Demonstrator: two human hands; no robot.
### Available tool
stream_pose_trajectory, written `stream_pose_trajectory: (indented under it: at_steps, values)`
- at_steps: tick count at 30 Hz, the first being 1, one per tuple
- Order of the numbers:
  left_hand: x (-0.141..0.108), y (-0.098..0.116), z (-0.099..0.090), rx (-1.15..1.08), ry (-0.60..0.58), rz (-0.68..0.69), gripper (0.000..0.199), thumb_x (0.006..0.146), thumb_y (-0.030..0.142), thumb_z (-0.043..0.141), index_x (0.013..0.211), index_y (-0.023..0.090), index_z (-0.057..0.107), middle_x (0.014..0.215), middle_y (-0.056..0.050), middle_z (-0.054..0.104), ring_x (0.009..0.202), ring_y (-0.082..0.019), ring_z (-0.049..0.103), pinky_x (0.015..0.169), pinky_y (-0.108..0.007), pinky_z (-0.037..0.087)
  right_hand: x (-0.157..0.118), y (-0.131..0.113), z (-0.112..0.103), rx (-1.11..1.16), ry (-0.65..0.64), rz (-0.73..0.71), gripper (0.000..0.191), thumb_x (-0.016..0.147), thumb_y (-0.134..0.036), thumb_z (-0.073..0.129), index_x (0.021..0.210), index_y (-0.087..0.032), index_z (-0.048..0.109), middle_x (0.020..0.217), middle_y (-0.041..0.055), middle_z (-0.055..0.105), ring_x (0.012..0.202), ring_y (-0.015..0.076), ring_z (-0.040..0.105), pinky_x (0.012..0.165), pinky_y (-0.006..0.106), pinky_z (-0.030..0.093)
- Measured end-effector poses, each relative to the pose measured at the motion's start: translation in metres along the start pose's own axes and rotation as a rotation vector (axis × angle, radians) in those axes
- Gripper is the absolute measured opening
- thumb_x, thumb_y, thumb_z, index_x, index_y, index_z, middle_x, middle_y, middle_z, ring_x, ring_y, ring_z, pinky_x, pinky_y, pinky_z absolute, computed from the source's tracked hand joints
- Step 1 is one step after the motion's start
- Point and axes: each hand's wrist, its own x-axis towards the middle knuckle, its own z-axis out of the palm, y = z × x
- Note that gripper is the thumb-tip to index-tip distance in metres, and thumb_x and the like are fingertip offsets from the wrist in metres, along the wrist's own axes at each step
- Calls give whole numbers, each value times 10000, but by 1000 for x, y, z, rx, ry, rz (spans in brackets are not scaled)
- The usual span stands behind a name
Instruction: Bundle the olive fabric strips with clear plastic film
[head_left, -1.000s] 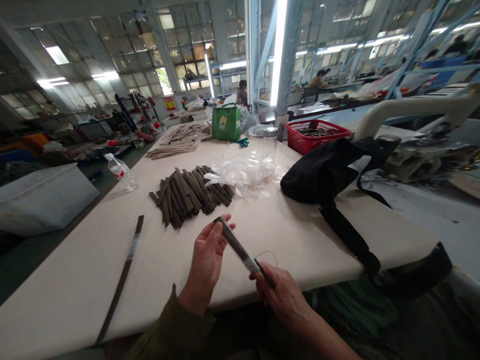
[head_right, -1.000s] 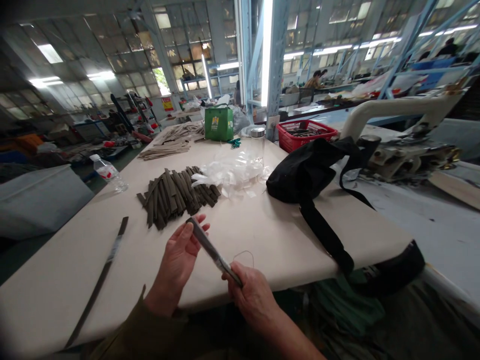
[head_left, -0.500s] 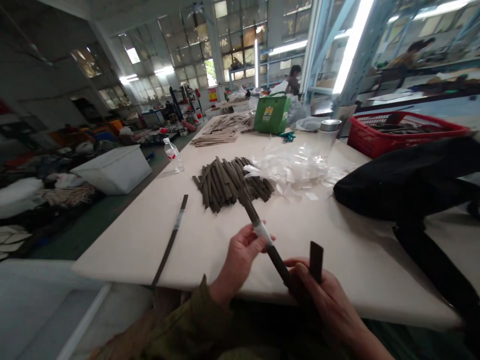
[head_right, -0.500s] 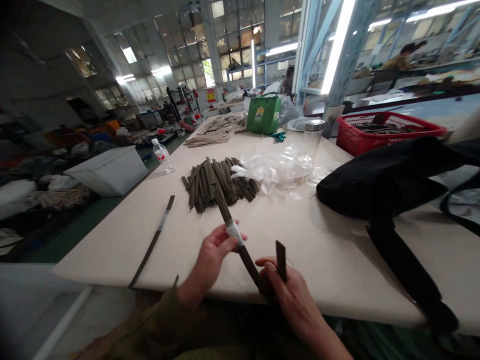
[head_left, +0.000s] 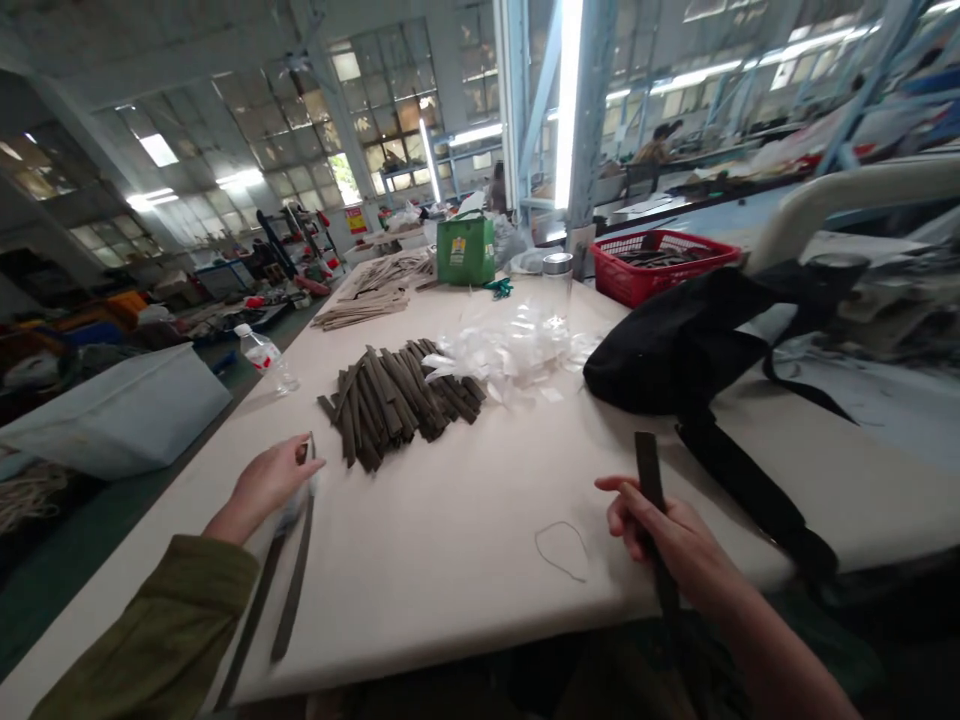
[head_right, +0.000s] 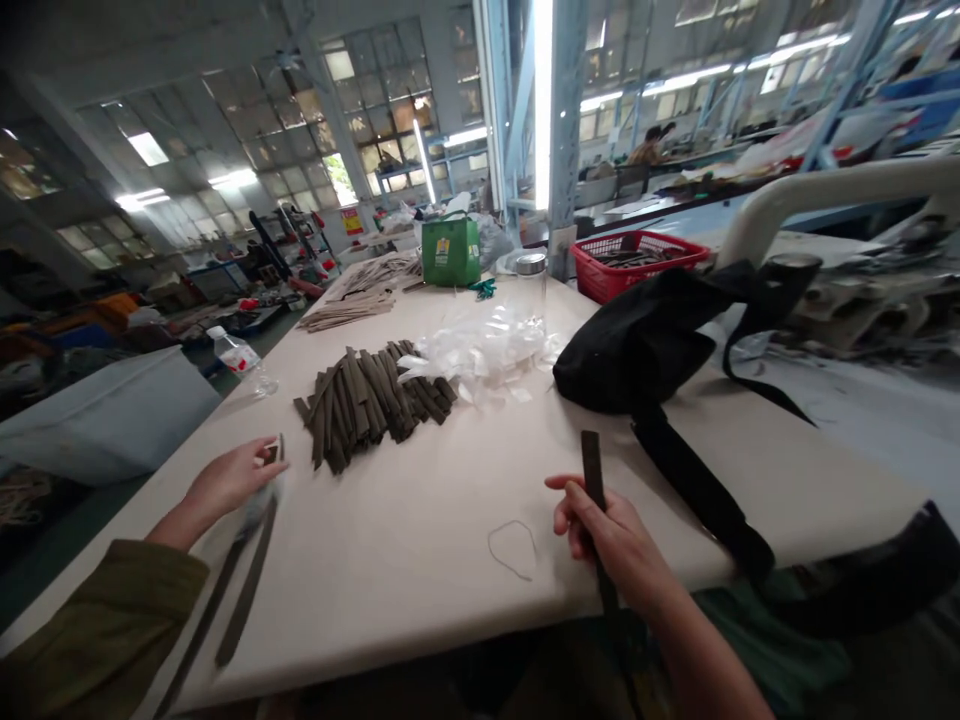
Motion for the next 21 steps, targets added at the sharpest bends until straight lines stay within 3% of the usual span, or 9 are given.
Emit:
stream_pose_trajectory:
  at_steps: [2,5,9,12,14,16,19,21]
  values:
    - [8,33,1,40,25,113,470,745,436,575,1110,153,663,943,-103,725,770,-255,650,679,-313,434,1,3,3,10,-12,-10,550,811,-628,548,1056,-139,605,651,8,580,439,98,459,412,228,342]
    - [16,111,14,-57,-59,330,352,792,413,550,1045,222,702,956,-54,741,829,-229,657,733,-289,441,2,9,7,15,-2,-39,527,822,-610,542,1052,-140,600,648,6,583,439,101,471,411,230,348]
    - [23,218,58,-55,-150,528,304,839,428,534,939,221,734,853,-63,739,777,-212,651,713,-282,436,2,14,9,28,29,-62,478,843,-574,535,1041,-142,587,645,0,585,442,101,479,409,226,345]
    - [27,273,93,-44,-111,571,333,806,383,618,1065,186,691,975,-119,713,895,-247,635,779,-310,426,1,15,9,58,41,-70,458,849,-569,529,1009,-143,578,631,-9,573,439,99,471,411,223,329]
    - [32,295,108,-42,-97,603,370,766,242,666,1131,180,660,1078,-143,683,986,-261,611,833,-322,409,0,16,8,75,32,-77,449,856,-565,524,998,-142,573,633,-10,570,442,99,472,418,224,330]
    - [37,306,116,-41,-112,622,281,754,124,634,1025,146,704,1022,-162,691,975,-270,614,838,-333,406,0,17,7,86,28,-86,437,865,-559,519,1001,-146,571,639,-11,570,448,101,479,426,226,337]
    - [40,306,114,-62,-113,619,162,779,104,575,810,93,733,883,-191,699,915,-295,633,824,-368,418,0,18,7,102,28,-87,422,873,-550,517,1010,-155,573,645,-12,573,455,104,486,432,228,338]
    - [35,297,107,-102,-86,623,184,812,162,560,824,110,736,913,-178,703,915,-287,637,838,-370,424,-1,18,7,116,26,-80,419,872,-550,519,1005,-156,575,644,-13,571,456,104,485,433,227,335]
